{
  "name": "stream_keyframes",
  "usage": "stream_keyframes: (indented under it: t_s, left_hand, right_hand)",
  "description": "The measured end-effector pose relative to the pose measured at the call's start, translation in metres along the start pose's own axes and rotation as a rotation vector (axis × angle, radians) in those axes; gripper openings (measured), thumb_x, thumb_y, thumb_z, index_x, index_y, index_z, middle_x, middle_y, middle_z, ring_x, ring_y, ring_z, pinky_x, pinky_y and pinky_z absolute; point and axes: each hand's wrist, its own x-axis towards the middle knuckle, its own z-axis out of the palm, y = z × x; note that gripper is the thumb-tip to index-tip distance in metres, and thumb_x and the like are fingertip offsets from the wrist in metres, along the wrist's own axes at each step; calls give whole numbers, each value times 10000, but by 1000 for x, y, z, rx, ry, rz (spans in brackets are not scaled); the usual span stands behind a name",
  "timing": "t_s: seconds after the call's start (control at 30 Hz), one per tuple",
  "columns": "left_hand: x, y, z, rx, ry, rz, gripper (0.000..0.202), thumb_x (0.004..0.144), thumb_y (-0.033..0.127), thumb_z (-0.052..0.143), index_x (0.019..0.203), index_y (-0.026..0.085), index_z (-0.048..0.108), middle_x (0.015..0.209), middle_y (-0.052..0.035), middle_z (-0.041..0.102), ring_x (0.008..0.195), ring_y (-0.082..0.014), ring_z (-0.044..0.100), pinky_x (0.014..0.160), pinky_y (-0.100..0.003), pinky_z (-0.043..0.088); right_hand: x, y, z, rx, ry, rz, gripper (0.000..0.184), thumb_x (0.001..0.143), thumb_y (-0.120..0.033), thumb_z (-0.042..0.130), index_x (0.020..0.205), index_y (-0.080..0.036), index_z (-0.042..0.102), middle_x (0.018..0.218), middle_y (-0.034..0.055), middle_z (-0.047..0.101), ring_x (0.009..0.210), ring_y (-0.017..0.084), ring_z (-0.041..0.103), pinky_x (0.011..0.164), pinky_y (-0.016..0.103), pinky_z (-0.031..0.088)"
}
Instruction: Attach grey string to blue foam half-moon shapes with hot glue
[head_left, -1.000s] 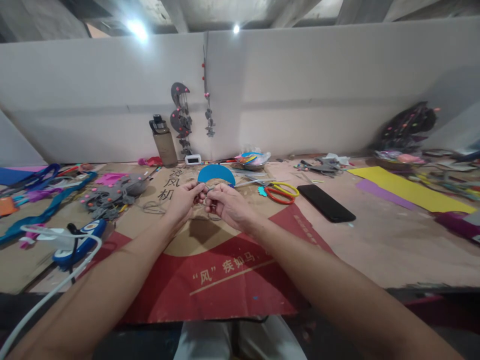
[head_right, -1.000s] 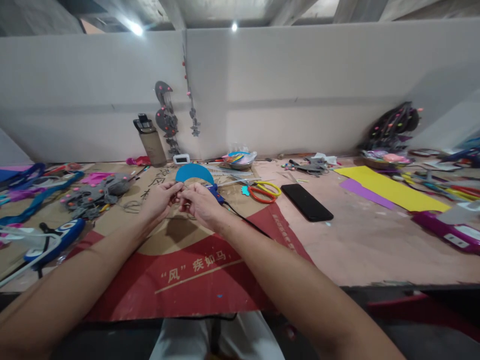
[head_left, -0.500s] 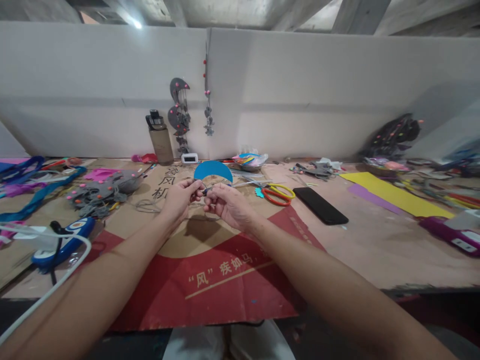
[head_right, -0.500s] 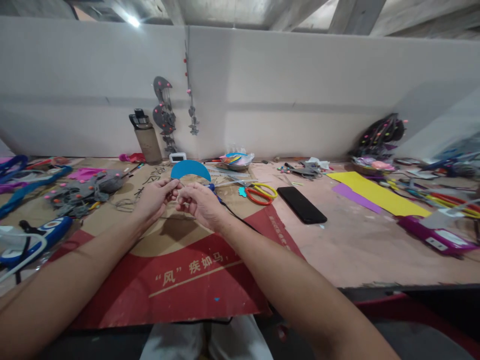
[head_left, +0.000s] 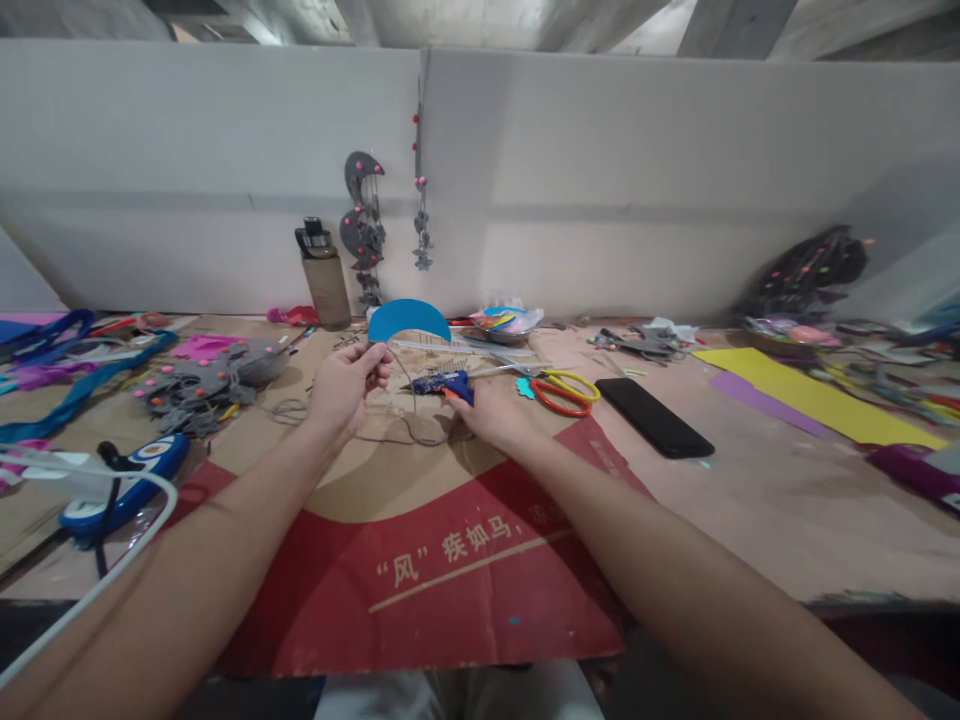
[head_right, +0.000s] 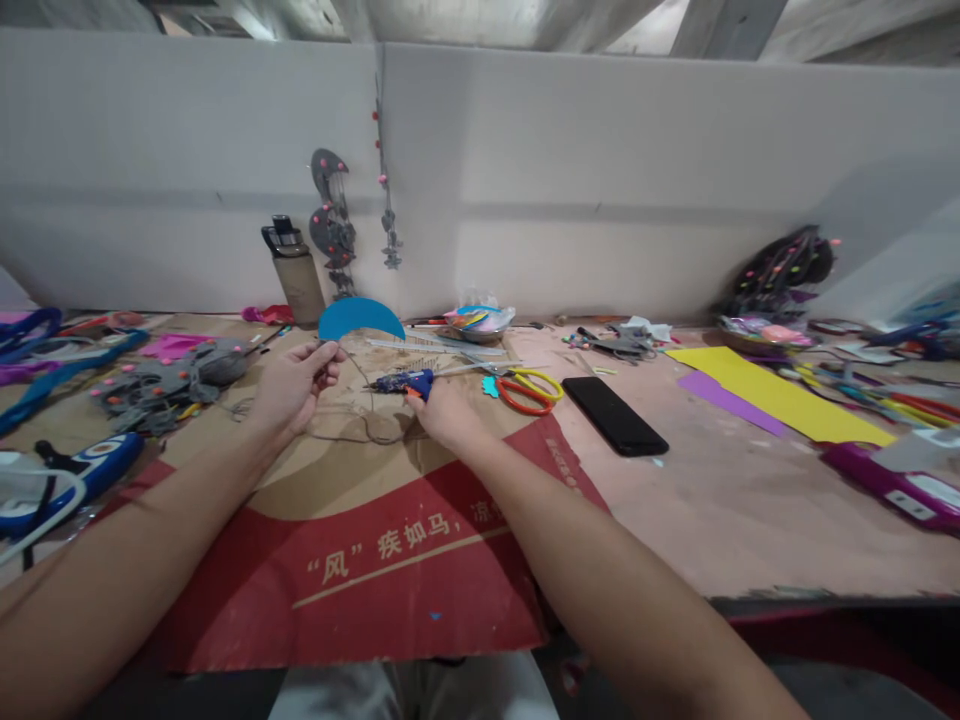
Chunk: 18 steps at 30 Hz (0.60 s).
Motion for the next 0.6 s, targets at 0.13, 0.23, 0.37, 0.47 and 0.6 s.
stream_keyframes:
  t_s: [0.13,0.23,0.37,0.47,0.6]
  left_hand:
    - [-3,-2,2,25,-7,7,170,672,289,701,666,133,634,671,-27,608,492,-52,482,440,-176,376]
    - [-4,-5,3,38,-20,-6,185,665,306,711,674,136,638,670,-24,605,486,-53,479,426,-181,362]
    - [-4,-7,2,26,-29,-17,211,656,326,718,696,134,642,688,-27,616,494,-54,485,430,-182,366]
    - [-4,-7,0,-1,-23,-29,209,653,317,722,700,131,641,675,-19,609,494,-48,484,433,-173,372]
    - [0,-6,-5,-43,16,-74,204,656,300,724,666,119,632,604,1,569,469,-35,468,417,-149,367]
  right_hand:
    - [7,5,12,-74,-14,78,230,609,-192,670,544,-207,451,677,110,582,853,273,562,758,367,383]
    - [11,3,8,-94,-79,112,122,621,-189,633,580,-196,518,639,96,594,736,260,582,683,360,400]
    - [12,3,1,65,20,95,126,649,-231,593,767,-200,562,763,68,626,710,217,586,650,328,423]
    - [13,7,1,234,144,185,226,631,-206,584,840,-208,499,723,39,607,626,180,573,572,301,436]
    - [14,10,0,436,172,244,272,630,-176,547,879,-224,447,700,10,588,543,153,565,447,266,441]
